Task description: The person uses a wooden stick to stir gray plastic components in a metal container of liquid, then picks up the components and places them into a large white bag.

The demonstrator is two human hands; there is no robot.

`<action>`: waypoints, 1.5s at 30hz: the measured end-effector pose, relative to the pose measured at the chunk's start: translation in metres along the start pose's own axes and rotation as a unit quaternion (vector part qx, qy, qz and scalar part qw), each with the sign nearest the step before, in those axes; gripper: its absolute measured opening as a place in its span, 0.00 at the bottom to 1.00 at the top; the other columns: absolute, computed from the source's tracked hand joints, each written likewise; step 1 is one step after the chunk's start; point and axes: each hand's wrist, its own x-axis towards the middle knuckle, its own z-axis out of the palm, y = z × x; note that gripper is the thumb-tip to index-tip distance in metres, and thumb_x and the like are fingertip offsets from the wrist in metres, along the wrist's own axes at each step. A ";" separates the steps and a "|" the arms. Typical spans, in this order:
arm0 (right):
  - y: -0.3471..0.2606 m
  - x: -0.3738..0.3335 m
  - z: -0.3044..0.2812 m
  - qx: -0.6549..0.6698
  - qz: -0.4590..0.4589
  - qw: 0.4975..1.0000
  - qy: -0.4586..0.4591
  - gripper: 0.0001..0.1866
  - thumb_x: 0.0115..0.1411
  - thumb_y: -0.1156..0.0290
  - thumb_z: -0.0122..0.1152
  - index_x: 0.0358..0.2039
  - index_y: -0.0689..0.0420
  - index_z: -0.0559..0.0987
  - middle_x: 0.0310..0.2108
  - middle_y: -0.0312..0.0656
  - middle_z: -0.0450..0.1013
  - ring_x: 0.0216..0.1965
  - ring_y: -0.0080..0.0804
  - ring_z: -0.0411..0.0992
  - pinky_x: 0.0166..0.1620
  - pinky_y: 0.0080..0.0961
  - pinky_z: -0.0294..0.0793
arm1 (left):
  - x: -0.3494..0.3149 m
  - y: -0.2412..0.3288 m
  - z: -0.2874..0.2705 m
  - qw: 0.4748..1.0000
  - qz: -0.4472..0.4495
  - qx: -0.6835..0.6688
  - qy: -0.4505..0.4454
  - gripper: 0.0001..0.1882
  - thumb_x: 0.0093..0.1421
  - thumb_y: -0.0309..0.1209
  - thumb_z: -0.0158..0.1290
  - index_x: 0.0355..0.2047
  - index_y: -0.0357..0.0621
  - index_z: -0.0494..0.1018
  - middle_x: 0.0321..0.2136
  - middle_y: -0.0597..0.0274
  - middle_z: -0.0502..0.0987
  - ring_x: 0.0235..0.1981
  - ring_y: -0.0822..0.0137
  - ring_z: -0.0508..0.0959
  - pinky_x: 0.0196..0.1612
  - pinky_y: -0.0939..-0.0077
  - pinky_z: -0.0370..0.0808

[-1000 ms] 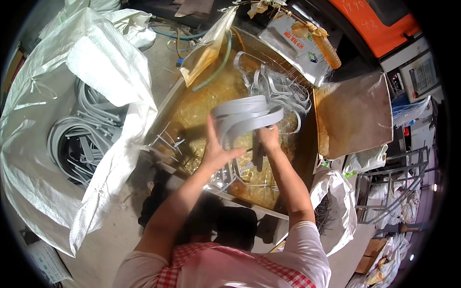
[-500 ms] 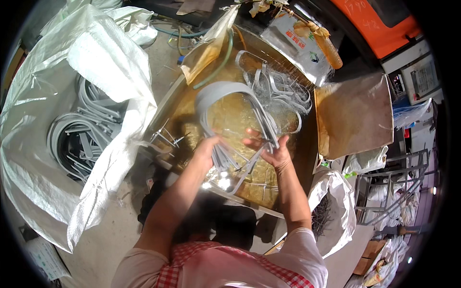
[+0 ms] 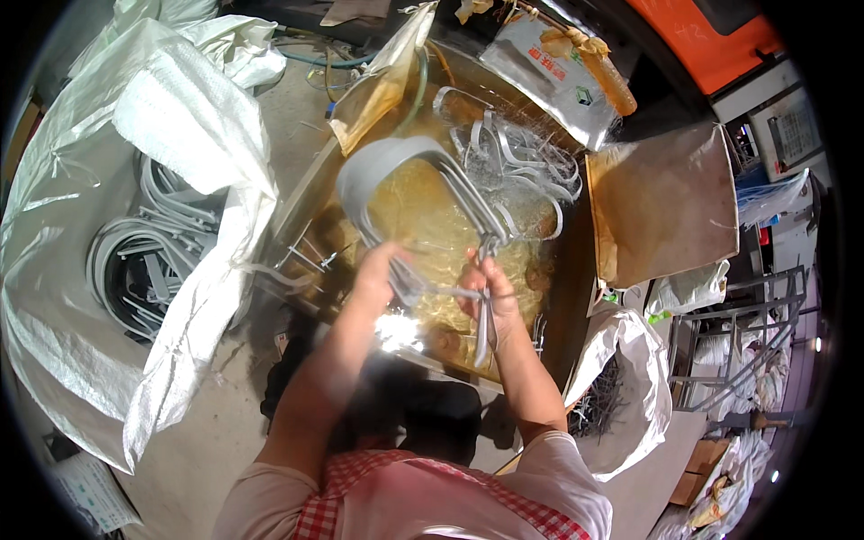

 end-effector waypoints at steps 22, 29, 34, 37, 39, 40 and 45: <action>-0.052 -0.281 -0.232 -0.438 -0.288 0.763 0.378 0.30 0.55 0.64 0.54 0.53 0.67 0.57 0.51 0.51 0.60 0.52 0.36 0.60 0.54 0.28 0.57 | -0.101 -0.017 0.020 0.982 0.064 0.180 -0.007 0.24 0.43 0.17 0.45 0.44 0.36 0.58 0.29 0.55 0.70 0.25 0.65 0.72 0.25 0.71 0.71; -0.032 -0.141 0.097 -0.400 -0.254 0.878 -0.069 0.38 0.44 0.65 0.61 0.55 0.62 0.56 0.46 0.43 0.64 0.42 0.34 0.68 0.40 0.28 0.69 | -0.231 0.060 0.045 0.881 0.346 0.278 -0.162 0.36 0.38 0.17 0.50 0.51 0.37 0.51 0.38 0.55 0.64 0.34 0.66 0.69 0.30 0.76 0.71; -0.001 -0.105 0.210 -0.359 -0.316 0.861 -0.173 0.25 0.46 0.70 0.57 0.44 0.63 0.63 0.30 0.39 0.66 0.27 0.24 0.66 0.28 0.21 0.67 | -0.288 0.169 0.036 0.780 0.503 0.358 -0.098 0.30 0.42 0.19 0.51 0.48 0.38 0.55 0.34 0.55 0.68 0.21 0.65 0.73 0.24 0.76 0.74; 0.026 -0.093 0.287 -0.373 -0.249 0.879 -0.161 0.26 0.47 0.70 0.58 0.46 0.60 0.61 0.26 0.40 0.65 0.22 0.24 0.65 0.24 0.22 0.65 | -0.306 0.238 0.024 0.859 0.377 0.347 -0.015 0.23 0.46 0.21 0.51 0.44 0.36 0.59 0.29 0.56 0.70 0.22 0.66 0.74 0.23 0.76 0.73; 0.036 -0.083 0.317 -0.368 -0.165 0.904 -0.143 0.31 0.48 0.65 0.60 0.50 0.60 0.58 0.31 0.42 0.65 0.25 0.26 0.67 0.26 0.23 0.69 | -0.300 0.278 0.011 0.819 0.364 0.444 0.010 0.16 0.48 0.23 0.49 0.39 0.33 0.63 0.27 0.55 0.71 0.21 0.66 0.75 0.20 0.74 0.74; 0.042 -0.081 0.327 -0.381 -0.153 0.902 -0.135 0.30 0.50 0.64 0.59 0.50 0.61 0.58 0.35 0.43 0.65 0.28 0.27 0.68 0.27 0.24 0.70 | -0.300 0.287 0.007 0.856 0.312 0.412 0.007 0.16 0.49 0.23 0.49 0.38 0.30 0.63 0.28 0.55 0.71 0.19 0.65 0.75 0.19 0.72 0.76; 0.065 -0.046 0.331 -0.301 -0.119 0.909 -0.264 0.41 0.55 0.54 0.50 0.58 0.61 0.41 0.50 0.54 0.58 0.45 0.41 0.66 0.44 0.38 0.67 | -0.301 0.342 -0.028 0.879 0.236 0.412 0.029 0.17 0.49 0.21 0.48 0.39 0.27 0.60 0.32 0.48 0.72 0.18 0.63 0.75 0.19 0.69 0.77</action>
